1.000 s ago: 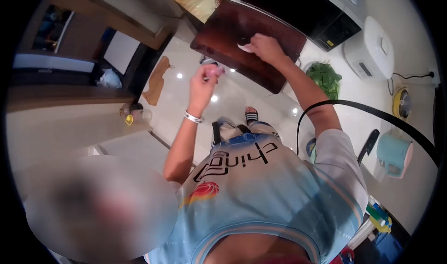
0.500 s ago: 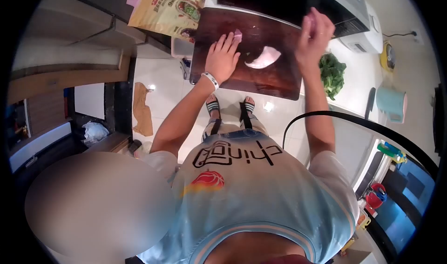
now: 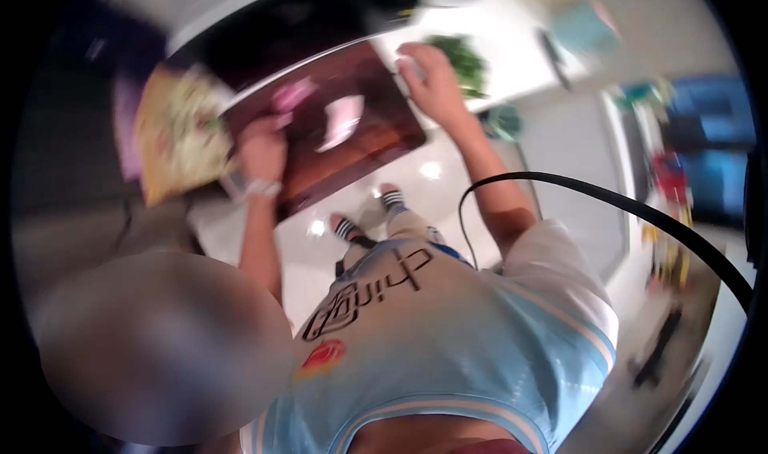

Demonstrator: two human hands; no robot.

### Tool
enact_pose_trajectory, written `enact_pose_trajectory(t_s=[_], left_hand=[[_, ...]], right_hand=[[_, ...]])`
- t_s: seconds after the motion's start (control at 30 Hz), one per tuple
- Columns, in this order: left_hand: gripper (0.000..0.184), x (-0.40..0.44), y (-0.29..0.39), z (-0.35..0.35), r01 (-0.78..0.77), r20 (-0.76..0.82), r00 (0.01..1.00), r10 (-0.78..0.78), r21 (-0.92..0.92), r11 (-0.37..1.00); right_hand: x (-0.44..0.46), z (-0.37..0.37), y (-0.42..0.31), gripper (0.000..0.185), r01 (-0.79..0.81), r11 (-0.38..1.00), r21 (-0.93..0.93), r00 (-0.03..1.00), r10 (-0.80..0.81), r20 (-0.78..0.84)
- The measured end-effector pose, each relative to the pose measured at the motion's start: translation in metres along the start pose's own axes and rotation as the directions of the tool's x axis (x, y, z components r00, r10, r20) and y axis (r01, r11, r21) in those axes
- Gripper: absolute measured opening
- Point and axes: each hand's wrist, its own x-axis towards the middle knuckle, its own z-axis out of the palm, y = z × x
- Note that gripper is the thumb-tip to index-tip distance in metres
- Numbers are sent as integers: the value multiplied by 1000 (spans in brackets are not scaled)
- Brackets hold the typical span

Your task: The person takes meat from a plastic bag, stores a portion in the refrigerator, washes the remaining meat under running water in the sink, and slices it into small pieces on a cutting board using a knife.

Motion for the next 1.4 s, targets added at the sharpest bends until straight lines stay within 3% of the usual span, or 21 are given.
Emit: enact_pose_trajectory(t_s=[0.1, 0.13, 0.2, 0.23, 0.27, 0.3, 0.37, 0.43, 0.47, 0.53, 0.57, 0.67, 0.73, 0.87, 0.93, 1.0, 1.17, 1.2, 1.33, 1.37, 1.4], left_hand=[[22, 11, -9, -9, 28, -47, 998, -37, -184, 982], [31, 1, -19, 6, 82, 89, 993, -83, 18, 996], [40, -16, -2, 19, -113, 22, 994, 112, 295, 949], [41, -19, 4, 20, -115, 18, 993, 115, 277, 954], [42, -21, 5, 18, -104, 16, 994, 104, 272, 957], [43, -14, 10, 12, -117, 17, 993, 116, 222, 968], [46, -8, 40, -4, 168, 4, 986, -169, 117, 979], [37, -9, 58, -3, 104, -108, 992, -70, 351, 931], [35, -11, 71, -3, 63, -63, 997, -42, 379, 923], [49, -21, 99, 17, 243, 120, 958, -259, 135, 961], [55, -28, 105, 27, 268, 199, 933, -300, 174, 948], [48, -34, 127, 36, 153, 155, 970, -190, 222, 963], [41, -35, 127, 44, 122, 114, 982, -147, 204, 971], [32, -28, 115, 39, 91, 174, 979, -108, 104, 990], [27, -25, 106, 37, 15, 169, 985, -27, 69, 998], [27, -23, 95, 30, 48, 272, 961, -54, 30, 998], [22, -36, 60, 10, 75, 297, 954, -49, -76, 994], [21, -38, 51, 4, 67, 330, 943, -43, -62, 996], [18, -52, 27, 2, -48, 350, 933, 89, -123, 991], [18, -52, 30, 8, -104, 327, 933, 153, -162, 981], [18, -52, 37, 10, -169, 319, 919, 231, -211, 963]], right_hand=[[-44, -93, 60, 25, -238, 952, -193, 963, 205, -177], [-58, -121, 91, 25, -284, 931, -231, 942, 225, -250], [-79, -165, 166, 26, -575, 814, -86, 765, 497, -411], [-87, -188, 224, 28, -546, 794, -267, 786, 376, -491], [-97, -208, 288, 28, -577, 742, -341, 783, 384, -489], [-87, -236, 317, 33, -673, 610, -418, 738, 590, -329], [-101, -251, 454, 42, -414, 603, -682, 910, 305, -282], [-93, -257, 530, 60, -345, 501, -794, 880, 467, -88], [-77, -248, 535, 66, -589, 591, -552, 713, 701, -10], [-96, -226, 621, 83, -475, 314, -822, 675, 729, -112], [-95, -216, 616, 86, -361, 227, -905, 705, 701, -105], [-86, -222, 603, 71, -299, 377, -877, 813, 582, -27], [-75, -230, 587, 63, -343, 512, -788, 781, 622, 64], [-63, -245, 540, 65, -587, 600, -543, 772, 617, -153], [-63, -253, 463, 64, -553, 734, -394, 832, 507, -224], [-66, -249, 375, 43, -351, 915, -198, 908, 282, -309], [-95, -195, 215, 27, -348, 833, 430, 837, 483, -257], [-102, -186, 187, 23, -495, 752, 435, 809, 581, -85], [-118, -105, 83, 18, -626, 664, 409, 751, 654, 88], [-112, -82, 58, 17, -540, 767, 346, 816, 578, -6], [-111, -78, 46, 18, -532, 814, 235, 844, 532, 67]])
